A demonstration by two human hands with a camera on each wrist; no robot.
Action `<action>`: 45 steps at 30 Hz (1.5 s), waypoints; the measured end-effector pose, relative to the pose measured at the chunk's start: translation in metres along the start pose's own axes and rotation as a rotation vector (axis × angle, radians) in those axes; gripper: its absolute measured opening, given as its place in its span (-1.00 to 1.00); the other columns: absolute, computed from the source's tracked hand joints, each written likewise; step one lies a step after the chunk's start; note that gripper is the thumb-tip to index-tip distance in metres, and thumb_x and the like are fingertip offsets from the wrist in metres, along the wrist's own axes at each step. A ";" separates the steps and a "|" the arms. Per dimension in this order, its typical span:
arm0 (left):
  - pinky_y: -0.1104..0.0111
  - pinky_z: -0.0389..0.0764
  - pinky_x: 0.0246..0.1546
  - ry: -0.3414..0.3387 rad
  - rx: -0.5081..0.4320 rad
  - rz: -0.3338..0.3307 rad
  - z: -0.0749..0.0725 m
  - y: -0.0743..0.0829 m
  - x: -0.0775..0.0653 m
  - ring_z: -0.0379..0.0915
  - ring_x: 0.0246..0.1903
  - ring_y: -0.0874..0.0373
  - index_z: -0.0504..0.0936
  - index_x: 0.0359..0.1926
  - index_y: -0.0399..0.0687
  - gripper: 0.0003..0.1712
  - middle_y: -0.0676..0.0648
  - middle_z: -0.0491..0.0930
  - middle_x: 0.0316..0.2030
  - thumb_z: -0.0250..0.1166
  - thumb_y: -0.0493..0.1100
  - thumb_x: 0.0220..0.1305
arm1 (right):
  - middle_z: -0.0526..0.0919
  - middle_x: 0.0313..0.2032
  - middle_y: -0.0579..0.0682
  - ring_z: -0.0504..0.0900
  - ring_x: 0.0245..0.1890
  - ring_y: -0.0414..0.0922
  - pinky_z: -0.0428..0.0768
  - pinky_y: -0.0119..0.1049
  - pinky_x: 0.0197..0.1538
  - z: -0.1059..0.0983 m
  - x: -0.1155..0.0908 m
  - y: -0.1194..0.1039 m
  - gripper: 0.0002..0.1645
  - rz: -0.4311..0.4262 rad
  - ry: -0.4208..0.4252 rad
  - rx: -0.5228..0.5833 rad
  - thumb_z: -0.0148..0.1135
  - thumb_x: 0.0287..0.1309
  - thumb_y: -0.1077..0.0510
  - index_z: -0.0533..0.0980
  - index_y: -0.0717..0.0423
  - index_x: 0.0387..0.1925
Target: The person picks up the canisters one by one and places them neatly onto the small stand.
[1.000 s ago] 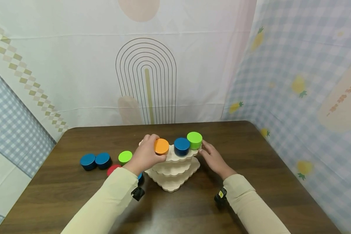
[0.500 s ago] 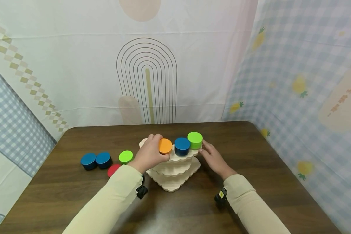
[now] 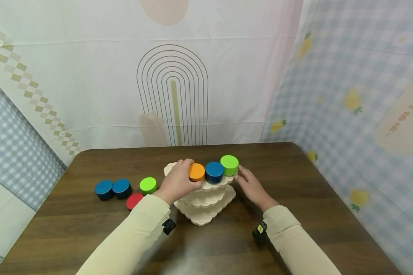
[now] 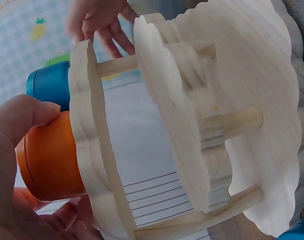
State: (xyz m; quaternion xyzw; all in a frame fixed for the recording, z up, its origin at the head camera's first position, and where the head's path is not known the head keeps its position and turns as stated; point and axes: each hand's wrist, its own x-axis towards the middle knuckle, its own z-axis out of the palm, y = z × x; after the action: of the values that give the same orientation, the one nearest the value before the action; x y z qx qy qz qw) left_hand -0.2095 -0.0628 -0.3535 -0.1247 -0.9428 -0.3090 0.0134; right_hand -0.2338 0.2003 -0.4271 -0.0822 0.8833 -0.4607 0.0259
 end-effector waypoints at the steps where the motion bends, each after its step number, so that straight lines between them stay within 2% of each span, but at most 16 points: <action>1: 0.18 0.57 -0.10 0.004 -0.002 0.002 0.001 0.000 0.000 0.43 -0.19 0.03 0.37 0.23 -0.17 -0.21 -0.14 0.45 -0.07 0.44 -0.02 0.00 | 0.05 0.45 0.20 0.02 0.45 0.18 0.06 0.21 0.37 0.000 0.000 0.000 -0.25 -0.002 -0.001 0.001 -0.14 0.45 -0.13 0.00 0.12 0.49; 9: 0.12 0.57 -0.05 0.061 -0.001 0.023 0.002 -0.002 -0.005 0.44 -0.07 -0.02 0.26 0.37 -0.10 -0.04 -0.17 0.46 0.04 0.48 0.06 0.00 | 0.04 0.45 0.18 0.02 0.44 0.18 0.07 0.22 0.36 -0.001 -0.001 0.001 -0.23 0.010 -0.010 0.013 -0.15 0.44 -0.16 -0.02 0.07 0.50; 16: 0.03 0.51 0.06 0.113 -0.003 0.043 -0.012 -0.010 -0.016 0.35 0.12 -0.09 0.22 0.40 -0.07 0.05 -0.21 0.38 0.18 0.50 0.17 -0.04 | 0.03 0.46 0.19 0.01 0.45 0.18 0.06 0.22 0.37 -0.001 0.000 0.001 -0.23 0.002 -0.013 0.009 -0.16 0.44 -0.16 -0.02 0.09 0.50; 19: 0.03 0.52 0.05 0.132 -0.015 0.057 -0.019 -0.016 -0.020 0.35 0.09 -0.09 0.21 0.41 -0.08 0.05 -0.21 0.35 0.20 0.50 0.15 -0.02 | 0.03 0.46 0.19 0.01 0.44 0.18 0.06 0.22 0.37 -0.001 0.000 0.001 -0.23 -0.004 -0.012 0.010 -0.15 0.44 -0.15 -0.02 0.10 0.50; 23: 0.07 0.58 -0.07 0.154 -0.033 0.072 -0.028 -0.026 -0.025 0.41 0.00 -0.08 0.20 0.41 -0.09 0.04 -0.23 0.35 0.19 0.48 0.14 0.00 | 0.05 0.45 0.20 0.02 0.44 0.18 0.07 0.21 0.37 -0.001 0.000 0.001 -0.24 -0.010 -0.010 0.015 -0.15 0.44 -0.14 -0.01 0.10 0.50; 27: 0.04 0.56 -0.04 0.181 -0.043 0.081 -0.037 -0.036 -0.030 0.40 0.02 -0.10 0.19 0.41 -0.13 0.02 -0.25 0.35 0.16 0.48 0.09 0.03 | 0.05 0.45 0.20 0.03 0.44 0.19 0.07 0.22 0.36 -0.001 -0.001 0.000 -0.24 -0.006 -0.014 0.021 -0.15 0.44 -0.14 -0.02 0.10 0.50; 30: 0.00 0.51 0.01 0.201 -0.048 0.065 -0.042 -0.045 -0.034 0.35 0.07 -0.12 0.17 0.41 -0.15 0.01 -0.26 0.35 0.15 0.47 0.06 0.05 | 0.05 0.45 0.21 0.04 0.44 0.19 0.08 0.22 0.36 -0.001 0.000 0.000 -0.23 -0.005 -0.015 0.016 -0.16 0.45 -0.15 -0.03 0.10 0.50; 36: -0.06 0.49 0.04 0.215 -0.084 -0.013 -0.051 -0.062 -0.041 0.30 0.13 -0.15 0.15 0.42 -0.14 0.01 -0.26 0.30 0.19 0.45 0.09 0.07 | 0.04 0.45 0.22 0.02 0.44 0.21 0.06 0.24 0.36 -0.002 0.000 0.001 -0.23 -0.005 -0.008 -0.012 -0.17 0.44 -0.15 -0.03 0.11 0.50; 40: -0.10 0.44 0.08 0.212 -0.092 -0.048 -0.053 -0.075 -0.046 0.26 0.17 -0.17 0.14 0.43 -0.12 0.01 -0.26 0.28 0.22 0.43 0.13 0.08 | 0.04 0.45 0.23 0.04 0.43 0.22 0.07 0.24 0.35 -0.002 0.000 0.001 -0.22 -0.012 -0.006 -0.011 -0.18 0.45 -0.16 -0.04 0.11 0.50; 45: -0.15 0.40 0.09 0.212 -0.050 -0.055 -0.051 -0.094 -0.055 0.25 0.19 -0.20 0.15 0.42 -0.14 0.01 -0.27 0.27 0.23 0.39 0.19 0.10 | 0.07 0.44 0.22 0.14 0.39 0.19 0.14 0.21 0.34 0.000 0.000 0.001 -0.24 -0.036 -0.004 0.006 -0.16 0.46 -0.15 -0.02 0.12 0.50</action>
State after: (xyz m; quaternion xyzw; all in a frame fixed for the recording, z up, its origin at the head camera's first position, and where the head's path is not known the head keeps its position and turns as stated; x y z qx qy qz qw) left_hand -0.1820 -0.1781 -0.3718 -0.0656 -0.9312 -0.3439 0.1012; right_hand -0.2342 0.2009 -0.4282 -0.0989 0.8804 -0.4634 0.0197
